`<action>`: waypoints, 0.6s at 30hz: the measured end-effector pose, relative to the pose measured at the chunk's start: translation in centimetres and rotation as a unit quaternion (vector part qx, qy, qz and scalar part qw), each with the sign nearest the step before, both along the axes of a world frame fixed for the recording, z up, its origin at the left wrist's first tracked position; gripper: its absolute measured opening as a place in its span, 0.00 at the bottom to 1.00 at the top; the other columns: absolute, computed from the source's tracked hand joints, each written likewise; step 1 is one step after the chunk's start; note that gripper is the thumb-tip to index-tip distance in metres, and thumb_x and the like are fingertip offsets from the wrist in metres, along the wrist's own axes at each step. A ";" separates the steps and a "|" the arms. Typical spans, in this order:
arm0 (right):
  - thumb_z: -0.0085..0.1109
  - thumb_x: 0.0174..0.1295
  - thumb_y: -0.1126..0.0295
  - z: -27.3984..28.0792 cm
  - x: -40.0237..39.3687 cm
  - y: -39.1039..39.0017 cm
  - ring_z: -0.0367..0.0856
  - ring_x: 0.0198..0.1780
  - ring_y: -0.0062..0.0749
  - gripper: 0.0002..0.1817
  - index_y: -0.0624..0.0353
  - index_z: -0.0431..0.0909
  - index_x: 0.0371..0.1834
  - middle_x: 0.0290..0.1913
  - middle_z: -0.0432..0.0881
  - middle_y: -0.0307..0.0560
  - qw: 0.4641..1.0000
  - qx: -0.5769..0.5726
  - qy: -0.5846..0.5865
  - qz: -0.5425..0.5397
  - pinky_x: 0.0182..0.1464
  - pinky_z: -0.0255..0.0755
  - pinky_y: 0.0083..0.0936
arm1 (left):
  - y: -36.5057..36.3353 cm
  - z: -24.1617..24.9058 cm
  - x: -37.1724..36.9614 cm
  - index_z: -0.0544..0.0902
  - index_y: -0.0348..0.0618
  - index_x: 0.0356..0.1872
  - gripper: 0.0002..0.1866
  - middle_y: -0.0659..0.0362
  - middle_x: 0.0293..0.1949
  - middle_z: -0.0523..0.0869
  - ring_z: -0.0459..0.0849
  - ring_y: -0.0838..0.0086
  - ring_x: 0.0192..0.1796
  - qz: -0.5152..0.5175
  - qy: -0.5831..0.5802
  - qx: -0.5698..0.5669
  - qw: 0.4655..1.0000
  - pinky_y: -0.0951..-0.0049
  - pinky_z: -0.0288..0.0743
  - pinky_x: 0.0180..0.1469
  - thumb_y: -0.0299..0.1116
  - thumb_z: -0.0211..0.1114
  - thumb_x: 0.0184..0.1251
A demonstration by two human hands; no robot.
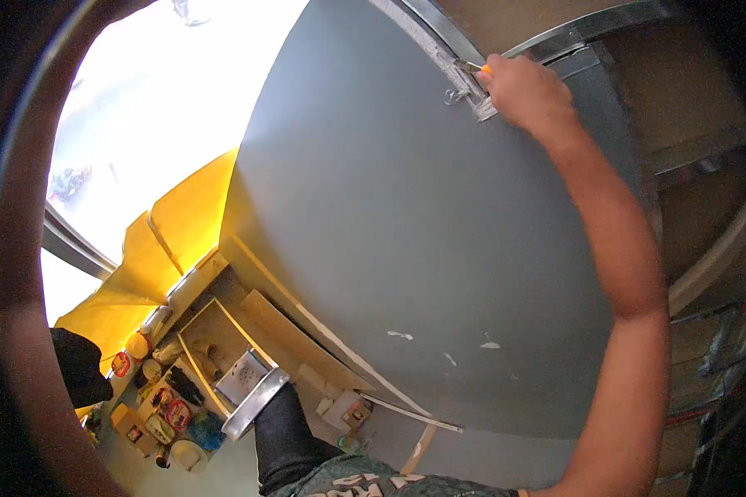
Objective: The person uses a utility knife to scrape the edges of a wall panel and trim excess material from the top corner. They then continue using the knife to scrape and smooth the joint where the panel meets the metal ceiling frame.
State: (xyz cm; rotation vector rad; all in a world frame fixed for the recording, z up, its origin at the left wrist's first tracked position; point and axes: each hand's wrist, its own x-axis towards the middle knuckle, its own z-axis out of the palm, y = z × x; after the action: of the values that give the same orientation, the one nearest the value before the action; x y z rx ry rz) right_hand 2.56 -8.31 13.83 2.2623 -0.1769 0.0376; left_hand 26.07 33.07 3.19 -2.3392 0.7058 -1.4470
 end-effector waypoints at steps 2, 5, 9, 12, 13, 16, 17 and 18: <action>0.49 0.79 0.50 0.2 0.1 0.5 0.86 0.53 0.63 0.22 0.57 0.81 0.55 0.48 0.88 0.62 1.000 0.004 -0.001 -0.011 0.56 0.79 0.57 | 0.2 0.0 0.0 0.79 0.45 0.68 0.39 0.54 0.76 0.72 0.59 0.61 0.83 0.012 -0.002 0.007 1.000 0.52 0.43 0.89 0.65 0.66 0.67; 0.49 0.79 0.49 0.3 -0.8 -0.3 0.86 0.53 0.63 0.22 0.56 0.81 0.56 0.49 0.87 0.62 1.000 0.015 -0.015 -0.015 0.57 0.79 0.57 | -0.3 0.0 -0.3 0.79 0.45 0.67 0.38 0.53 0.75 0.73 0.61 0.60 0.83 0.006 0.002 -0.004 1.000 0.52 0.44 0.89 0.65 0.67 0.67; 0.53 0.77 0.51 1.6 -0.7 -0.4 0.89 0.47 0.62 0.20 0.57 0.84 0.50 0.44 0.89 0.62 0.993 0.015 -0.088 0.072 0.51 0.82 0.57 | -0.1 0.3 -0.3 0.80 0.45 0.67 0.37 0.52 0.75 0.73 0.61 0.60 0.83 -0.002 0.016 -0.005 1.000 0.51 0.44 0.89 0.63 0.67 0.67; 0.51 0.78 0.49 1.8 -0.3 0.0 0.89 0.46 0.63 0.21 0.56 0.81 0.50 0.41 0.89 0.62 0.988 0.026 -0.107 0.106 0.49 0.81 0.58 | 0.0 0.1 0.4 0.80 0.46 0.66 0.37 0.52 0.75 0.73 0.61 0.60 0.83 -0.025 0.012 -0.008 1.000 0.51 0.44 0.89 0.63 0.68 0.66; 0.49 0.79 0.48 1.7 -0.2 0.3 0.89 0.45 0.63 0.21 0.55 0.79 0.50 0.39 0.89 0.62 0.988 0.016 -0.101 0.120 0.48 0.80 0.57 | -0.1 0.2 0.3 0.80 0.46 0.66 0.37 0.52 0.74 0.74 0.61 0.59 0.83 -0.021 0.007 -0.012 1.000 0.51 0.44 0.89 0.63 0.69 0.66; 0.54 0.76 0.49 1.3 0.6 1.0 0.89 0.48 0.64 0.21 0.57 0.83 0.50 0.41 0.89 0.63 0.988 0.040 -0.079 0.123 0.51 0.82 0.58 | 0.1 0.0 0.1 0.80 0.46 0.65 0.36 0.52 0.74 0.74 0.61 0.60 0.83 -0.023 -0.008 -0.013 1.000 0.51 0.44 0.89 0.62 0.69 0.66; 0.54 0.76 0.49 1.3 1.1 0.9 0.89 0.48 0.64 0.21 0.57 0.83 0.50 0.41 0.89 0.63 0.988 0.041 -0.080 0.126 0.51 0.82 0.58 | 0.3 0.1 0.2 0.80 0.46 0.65 0.36 0.52 0.74 0.74 0.61 0.60 0.83 -0.019 -0.009 -0.012 1.000 0.51 0.44 0.89 0.62 0.69 0.66; 0.54 0.76 0.49 1.5 1.6 1.0 0.89 0.48 0.63 0.21 0.56 0.84 0.50 0.42 0.89 0.63 0.990 0.041 -0.072 0.118 0.52 0.82 0.58 | 0.4 0.1 0.4 0.80 0.45 0.65 0.36 0.52 0.74 0.74 0.61 0.60 0.83 -0.026 -0.008 -0.013 1.000 0.51 0.44 0.89 0.62 0.69 0.65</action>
State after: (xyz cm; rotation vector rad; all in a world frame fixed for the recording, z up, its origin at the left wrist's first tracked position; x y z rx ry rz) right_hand 4.16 -7.30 15.30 2.3528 0.0144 0.3246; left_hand 26.51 33.45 3.26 -2.3417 0.7546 -1.5037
